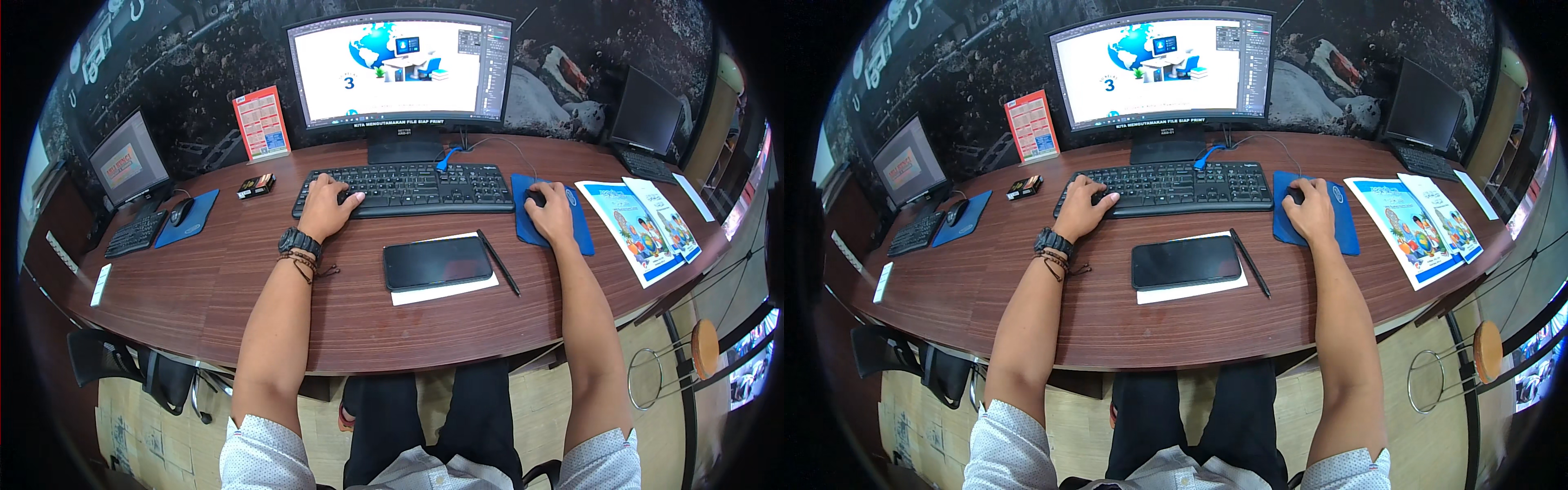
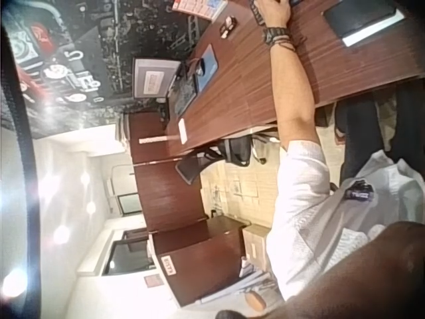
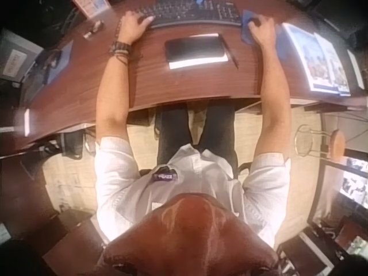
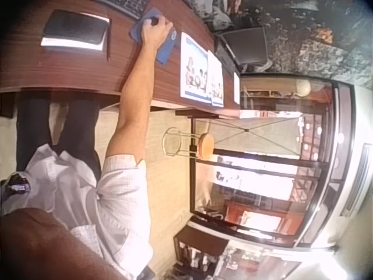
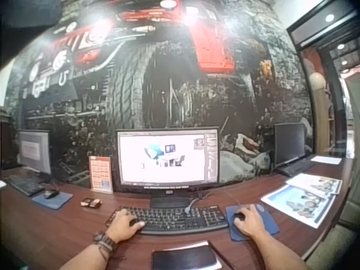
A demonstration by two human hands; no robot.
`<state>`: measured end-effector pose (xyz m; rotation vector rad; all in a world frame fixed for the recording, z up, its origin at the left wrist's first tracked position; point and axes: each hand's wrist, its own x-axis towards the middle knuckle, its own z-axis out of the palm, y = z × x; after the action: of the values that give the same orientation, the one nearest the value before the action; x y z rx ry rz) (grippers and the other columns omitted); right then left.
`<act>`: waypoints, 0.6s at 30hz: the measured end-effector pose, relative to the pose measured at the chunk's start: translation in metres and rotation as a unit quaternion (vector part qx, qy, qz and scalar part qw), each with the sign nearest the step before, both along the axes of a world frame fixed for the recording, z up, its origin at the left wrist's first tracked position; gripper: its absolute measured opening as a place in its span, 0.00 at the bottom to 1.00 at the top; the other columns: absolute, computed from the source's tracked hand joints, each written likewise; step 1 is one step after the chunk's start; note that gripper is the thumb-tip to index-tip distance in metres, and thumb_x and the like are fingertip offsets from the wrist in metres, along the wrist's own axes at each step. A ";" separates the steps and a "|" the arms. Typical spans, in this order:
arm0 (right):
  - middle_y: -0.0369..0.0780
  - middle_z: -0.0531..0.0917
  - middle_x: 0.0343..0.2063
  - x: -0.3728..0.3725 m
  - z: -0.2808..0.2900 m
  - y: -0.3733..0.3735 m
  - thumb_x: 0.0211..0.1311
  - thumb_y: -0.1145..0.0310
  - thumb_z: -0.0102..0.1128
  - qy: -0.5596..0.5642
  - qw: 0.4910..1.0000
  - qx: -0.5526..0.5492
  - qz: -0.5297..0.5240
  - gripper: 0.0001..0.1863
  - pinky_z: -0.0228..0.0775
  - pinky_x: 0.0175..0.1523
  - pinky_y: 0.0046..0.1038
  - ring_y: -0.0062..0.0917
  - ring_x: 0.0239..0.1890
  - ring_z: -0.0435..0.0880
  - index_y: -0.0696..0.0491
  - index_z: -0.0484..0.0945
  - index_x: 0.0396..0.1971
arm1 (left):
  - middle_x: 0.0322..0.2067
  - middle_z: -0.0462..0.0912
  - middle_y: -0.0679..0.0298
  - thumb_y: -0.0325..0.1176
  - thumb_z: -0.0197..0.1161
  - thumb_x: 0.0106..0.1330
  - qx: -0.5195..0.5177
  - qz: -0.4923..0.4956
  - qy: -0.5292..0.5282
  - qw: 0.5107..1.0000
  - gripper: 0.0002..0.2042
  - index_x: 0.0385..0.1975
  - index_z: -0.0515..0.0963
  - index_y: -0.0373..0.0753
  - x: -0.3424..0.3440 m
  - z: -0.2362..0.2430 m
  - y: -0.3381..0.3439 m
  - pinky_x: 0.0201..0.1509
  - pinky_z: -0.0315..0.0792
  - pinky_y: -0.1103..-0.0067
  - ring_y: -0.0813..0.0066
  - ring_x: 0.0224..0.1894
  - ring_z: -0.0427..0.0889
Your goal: Using a computer to perform graphic design tasks with keyboard and mouse.
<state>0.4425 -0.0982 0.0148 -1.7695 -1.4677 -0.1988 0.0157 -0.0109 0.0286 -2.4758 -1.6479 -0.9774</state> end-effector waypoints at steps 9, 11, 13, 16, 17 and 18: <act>0.46 0.77 0.48 -0.002 0.001 -0.001 0.52 0.63 0.62 0.001 1.000 -0.002 0.002 0.19 0.72 0.57 0.40 0.45 0.51 0.79 0.51 0.83 0.45 | 0.47 0.78 0.51 0.47 0.67 0.65 0.001 0.001 0.007 1.000 0.23 0.47 0.83 0.30 -0.001 0.000 0.001 0.61 0.69 0.67 0.54 0.54 0.74; 0.46 0.77 0.48 -0.002 0.001 -0.001 0.53 0.63 0.62 0.001 1.000 -0.006 -0.006 0.18 0.72 0.57 0.40 0.44 0.51 0.80 0.51 0.83 0.45 | 0.47 0.78 0.51 0.47 0.67 0.65 0.000 0.003 0.007 1.000 0.23 0.47 0.83 0.30 -0.001 -0.001 0.001 0.61 0.69 0.67 0.54 0.54 0.74; 0.46 0.77 0.49 -0.003 0.002 -0.002 0.53 0.63 0.62 0.003 1.000 -0.008 -0.005 0.18 0.72 0.57 0.40 0.44 0.51 0.80 0.51 0.83 0.45 | 0.47 0.77 0.50 0.48 0.67 0.65 0.000 0.002 0.008 1.000 0.24 0.47 0.83 0.30 0.000 0.000 0.000 0.61 0.69 0.67 0.54 0.54 0.74; 0.46 0.77 0.49 -0.004 0.003 -0.002 0.53 0.63 0.62 0.005 1.000 -0.012 -0.004 0.18 0.72 0.57 0.39 0.44 0.51 0.80 0.51 0.83 0.44 | 0.48 0.77 0.50 0.48 0.67 0.65 -0.003 0.006 0.009 1.000 0.24 0.47 0.83 0.30 0.000 0.001 0.000 0.62 0.69 0.67 0.54 0.54 0.74; 0.46 0.77 0.49 -0.004 0.003 -0.002 0.53 0.63 0.62 0.005 1.000 -0.012 -0.005 0.18 0.72 0.57 0.39 0.44 0.51 0.80 0.51 0.83 0.44 | 0.48 0.77 0.50 0.48 0.67 0.65 -0.003 0.006 0.009 1.000 0.24 0.47 0.83 0.30 0.000 0.001 0.000 0.62 0.69 0.67 0.54 0.54 0.74; 0.46 0.77 0.49 -0.004 0.003 -0.002 0.53 0.63 0.62 0.005 1.000 -0.012 -0.006 0.18 0.72 0.57 0.39 0.44 0.51 0.80 0.51 0.83 0.44 | 0.48 0.77 0.50 0.48 0.67 0.65 -0.005 0.004 0.009 1.000 0.24 0.47 0.83 0.30 0.000 0.001 0.000 0.62 0.69 0.67 0.54 0.54 0.74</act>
<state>0.4388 -0.1003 0.0182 -1.7963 -1.4588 -0.1783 0.0160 -0.0110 0.0297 -2.4757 -1.6599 -0.9463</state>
